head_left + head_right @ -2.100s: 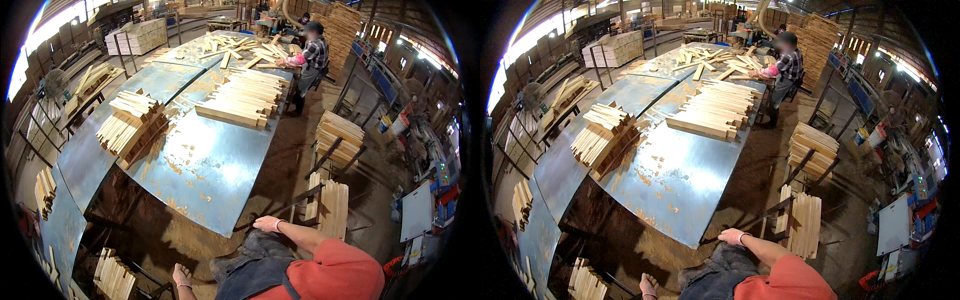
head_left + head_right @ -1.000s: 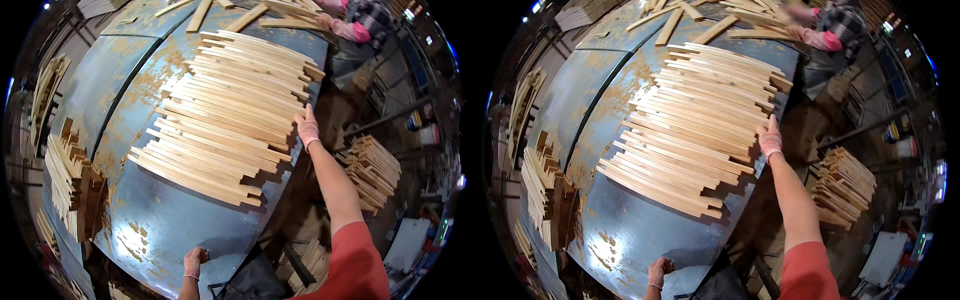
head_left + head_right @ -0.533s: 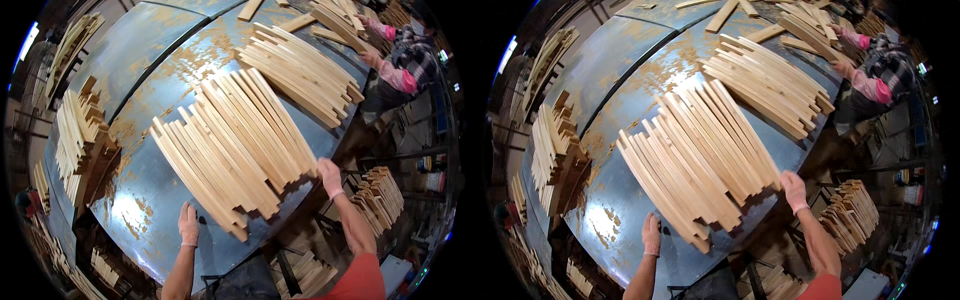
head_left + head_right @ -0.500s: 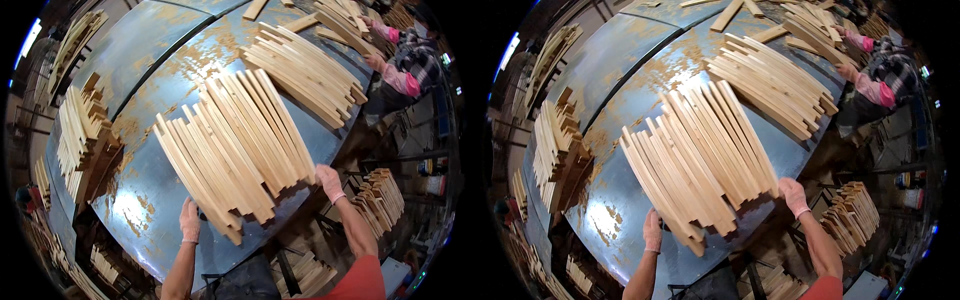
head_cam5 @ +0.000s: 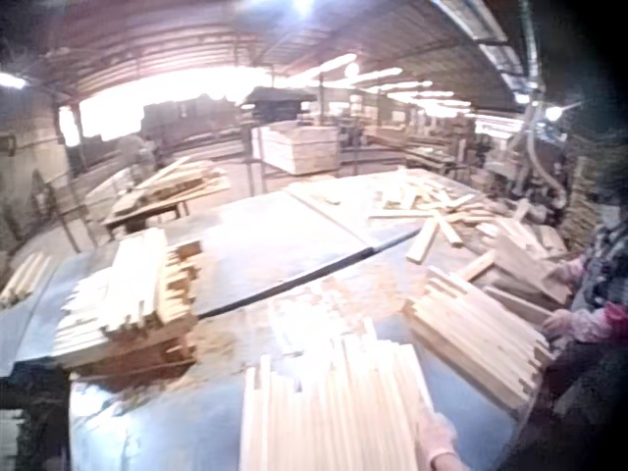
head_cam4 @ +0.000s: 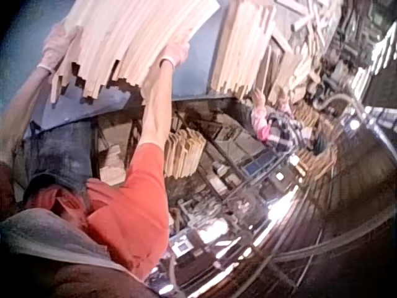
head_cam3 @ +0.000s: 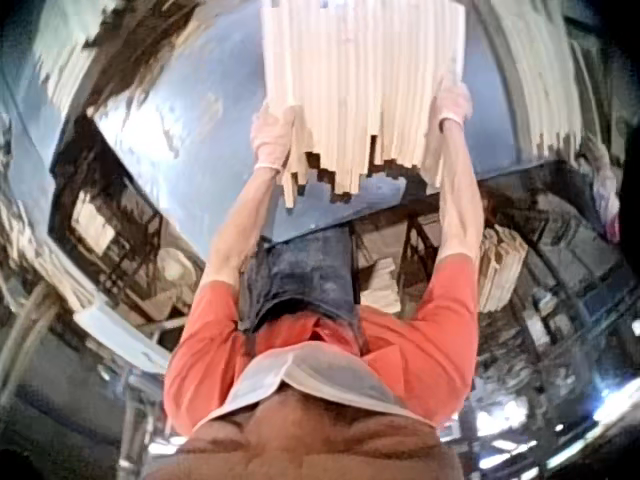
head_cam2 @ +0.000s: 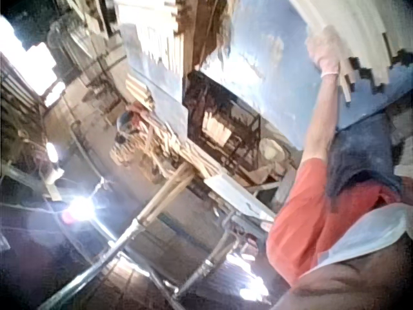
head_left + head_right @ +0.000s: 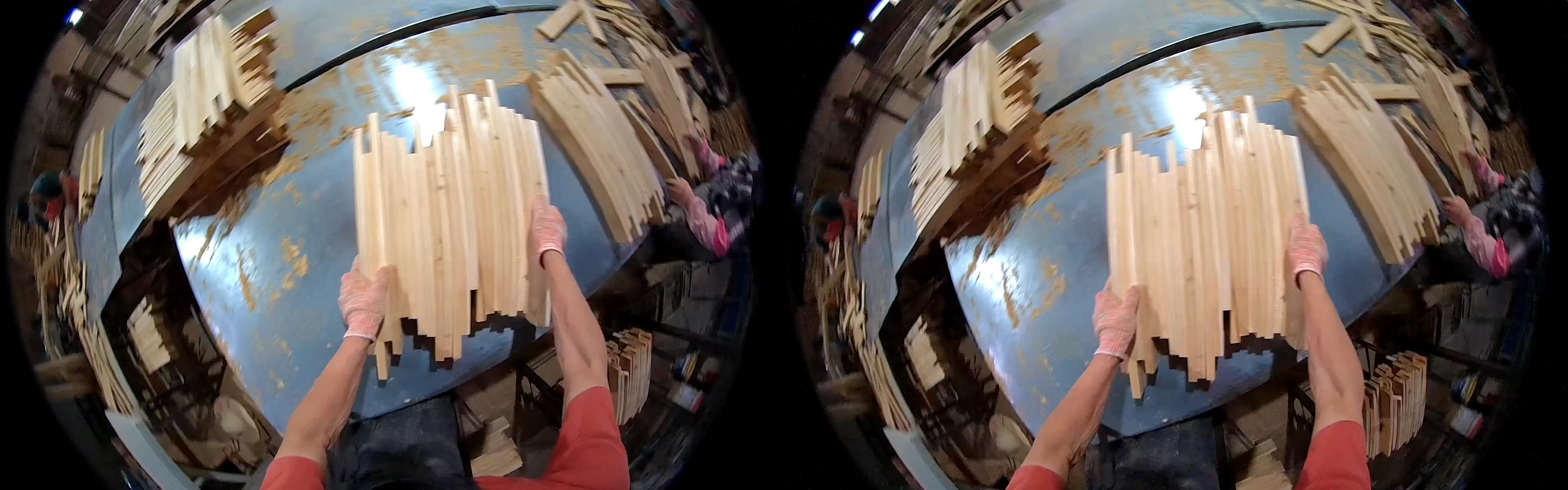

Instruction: The person repeatedly picks up stacks of light-colored wooden planks from a metal table and places them onto a conveyor belt. The person wears pink gloves and moves the planks in batches, aligning them on the belt before returning to the table to gather more.

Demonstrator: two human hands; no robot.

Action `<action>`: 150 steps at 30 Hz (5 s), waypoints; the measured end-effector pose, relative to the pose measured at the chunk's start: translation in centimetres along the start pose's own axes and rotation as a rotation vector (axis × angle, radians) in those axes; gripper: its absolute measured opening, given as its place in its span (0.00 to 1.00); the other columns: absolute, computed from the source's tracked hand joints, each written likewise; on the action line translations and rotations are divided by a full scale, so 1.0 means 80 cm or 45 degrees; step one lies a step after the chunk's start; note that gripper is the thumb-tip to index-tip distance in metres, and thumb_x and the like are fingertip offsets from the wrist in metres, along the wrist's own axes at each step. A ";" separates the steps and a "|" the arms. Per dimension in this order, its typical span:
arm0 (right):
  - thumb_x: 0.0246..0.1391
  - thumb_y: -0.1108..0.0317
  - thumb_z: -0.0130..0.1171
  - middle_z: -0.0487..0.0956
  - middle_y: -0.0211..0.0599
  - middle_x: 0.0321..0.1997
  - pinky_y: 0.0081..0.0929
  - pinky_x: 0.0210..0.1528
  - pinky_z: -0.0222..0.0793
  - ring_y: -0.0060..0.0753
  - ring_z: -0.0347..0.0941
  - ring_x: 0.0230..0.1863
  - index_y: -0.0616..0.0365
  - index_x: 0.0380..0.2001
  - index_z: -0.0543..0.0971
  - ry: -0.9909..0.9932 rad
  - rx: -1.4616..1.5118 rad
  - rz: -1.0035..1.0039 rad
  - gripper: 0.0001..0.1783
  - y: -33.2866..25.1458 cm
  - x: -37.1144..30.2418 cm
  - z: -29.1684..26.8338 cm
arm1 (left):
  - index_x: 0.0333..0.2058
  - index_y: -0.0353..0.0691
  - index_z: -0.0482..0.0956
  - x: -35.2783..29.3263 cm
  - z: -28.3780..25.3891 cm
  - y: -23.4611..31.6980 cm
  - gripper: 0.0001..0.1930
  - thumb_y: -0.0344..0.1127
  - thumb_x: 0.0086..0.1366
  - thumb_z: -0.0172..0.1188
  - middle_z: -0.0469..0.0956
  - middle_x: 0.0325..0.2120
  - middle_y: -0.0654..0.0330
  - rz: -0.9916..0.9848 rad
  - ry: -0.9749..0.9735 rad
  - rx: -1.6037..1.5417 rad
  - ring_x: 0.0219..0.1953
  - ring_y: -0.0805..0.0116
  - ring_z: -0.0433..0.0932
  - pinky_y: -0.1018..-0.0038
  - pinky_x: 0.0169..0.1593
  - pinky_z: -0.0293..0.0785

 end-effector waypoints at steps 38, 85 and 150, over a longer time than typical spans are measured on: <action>0.77 0.50 0.54 0.81 0.40 0.62 0.34 0.64 0.74 0.37 0.78 0.59 0.57 0.72 0.74 -0.175 0.783 -0.755 0.30 -0.157 -0.576 0.256 | 0.62 0.30 0.78 -0.133 -0.351 -0.717 0.29 0.48 0.73 0.67 0.81 0.58 0.52 -0.262 0.243 -1.025 0.61 0.64 0.77 0.68 0.64 0.72; 0.57 0.67 0.62 0.63 0.21 0.19 0.30 0.26 0.51 0.21 0.58 0.22 0.53 0.16 0.66 -1.825 0.851 -1.544 0.20 -0.457 -1.164 0.216 | 0.66 0.33 0.76 -0.775 -0.525 -0.962 0.38 0.42 0.60 0.75 0.84 0.50 0.60 0.291 0.795 -1.747 0.47 0.72 0.82 0.68 0.51 0.81; 0.72 0.38 0.50 0.82 0.51 0.55 0.44 0.64 0.69 0.53 0.77 0.55 0.58 0.53 0.83 -1.797 -0.141 -2.615 0.33 -0.658 -2.355 0.479 | 0.71 0.63 0.75 -1.287 -0.911 -1.335 0.47 0.43 0.47 0.76 0.60 0.78 0.51 -1.241 1.248 0.182 0.80 0.39 0.52 0.46 0.80 0.49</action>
Point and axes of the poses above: each hand's wrist, its own x-axis towards the middle knuckle, its own z-axis out of the palm, y = z × x, the point moved 3 cm from there along x, towards the middle knuckle
